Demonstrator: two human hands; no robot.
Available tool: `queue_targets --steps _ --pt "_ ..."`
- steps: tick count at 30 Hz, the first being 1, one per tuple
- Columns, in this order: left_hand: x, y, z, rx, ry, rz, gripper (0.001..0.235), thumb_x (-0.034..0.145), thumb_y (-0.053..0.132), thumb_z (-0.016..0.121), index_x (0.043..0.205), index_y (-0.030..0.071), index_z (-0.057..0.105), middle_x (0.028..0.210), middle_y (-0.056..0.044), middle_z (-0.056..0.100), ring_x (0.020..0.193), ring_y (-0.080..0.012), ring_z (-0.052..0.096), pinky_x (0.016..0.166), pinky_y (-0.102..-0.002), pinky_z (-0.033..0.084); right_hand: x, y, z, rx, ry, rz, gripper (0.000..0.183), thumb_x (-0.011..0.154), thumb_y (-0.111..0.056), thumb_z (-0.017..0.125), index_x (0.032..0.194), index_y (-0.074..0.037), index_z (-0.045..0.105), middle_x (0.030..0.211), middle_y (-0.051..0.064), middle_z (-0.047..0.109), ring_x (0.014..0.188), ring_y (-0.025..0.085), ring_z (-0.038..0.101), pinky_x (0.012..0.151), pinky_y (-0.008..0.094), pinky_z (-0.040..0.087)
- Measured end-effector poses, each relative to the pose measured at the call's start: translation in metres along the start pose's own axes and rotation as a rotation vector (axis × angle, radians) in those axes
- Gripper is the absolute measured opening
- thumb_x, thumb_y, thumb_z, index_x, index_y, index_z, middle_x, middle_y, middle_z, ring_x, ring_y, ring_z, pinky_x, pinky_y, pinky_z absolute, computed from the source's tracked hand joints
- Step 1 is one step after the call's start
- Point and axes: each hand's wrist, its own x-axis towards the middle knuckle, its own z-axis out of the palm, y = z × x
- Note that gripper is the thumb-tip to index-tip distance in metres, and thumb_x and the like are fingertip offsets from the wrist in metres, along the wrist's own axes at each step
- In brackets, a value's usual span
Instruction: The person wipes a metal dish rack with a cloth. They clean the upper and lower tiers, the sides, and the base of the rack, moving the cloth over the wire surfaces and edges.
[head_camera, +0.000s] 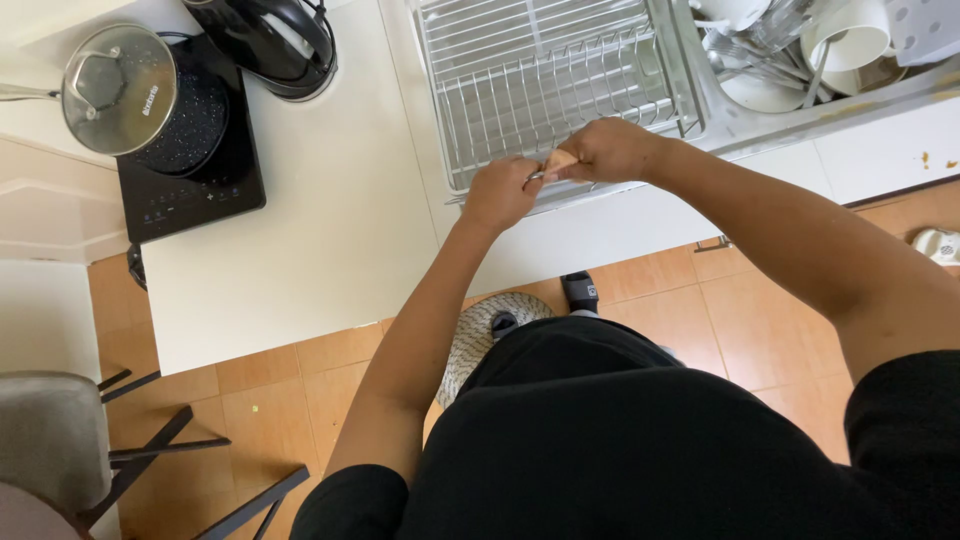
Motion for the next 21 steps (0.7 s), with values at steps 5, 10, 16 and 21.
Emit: queue_targets --steps 5,10,16,21 --pt "-0.002 -0.005 0.004 -0.084 0.061 0.055 0.019 0.088 0.025 0.069 0.100 0.012 0.077 0.098 -0.010 0.074 0.088 -0.0327 0.069 0.079 -0.045 0.055 0.005 0.027 0.020 0.151 0.129 0.048 0.045 0.103 -0.050 0.059 0.097 -0.010 0.076 0.077 0.010 0.074 0.070 0.028 0.072 0.070 0.042 0.056" --pt "-0.005 0.000 0.007 -0.034 0.006 -0.008 0.017 0.095 0.025 0.069 0.106 0.016 0.078 0.106 -0.008 0.074 0.099 -0.0309 0.070 0.088 -0.045 0.055 -0.016 0.019 -0.023 0.395 0.286 0.205 0.036 0.105 -0.043 0.057 0.118 -0.014 0.074 0.082 0.008 0.075 0.073 0.020 0.074 0.073 0.038 0.060" --pt "0.009 0.051 0.006 0.314 0.318 0.332 0.080 0.062 0.062 0.073 0.115 0.002 0.068 0.108 -0.014 0.070 0.099 -0.0388 0.068 0.089 -0.074 0.047 -0.032 0.039 -0.040 0.505 -0.002 -0.056 0.039 0.094 -0.021 0.061 0.131 -0.008 0.064 0.131 0.009 0.068 0.112 0.025 0.069 0.095 0.042 0.052" --pt "0.024 0.030 0.045 0.131 -0.096 0.043 0.036 0.101 0.040 0.063 0.105 0.005 0.071 0.105 -0.013 0.070 0.094 -0.0347 0.070 0.084 -0.050 0.057 -0.031 0.040 -0.022 0.176 -0.293 0.252 0.031 0.092 -0.027 0.072 0.116 -0.007 0.069 0.109 0.012 0.074 0.101 0.029 0.069 0.088 0.045 0.052"
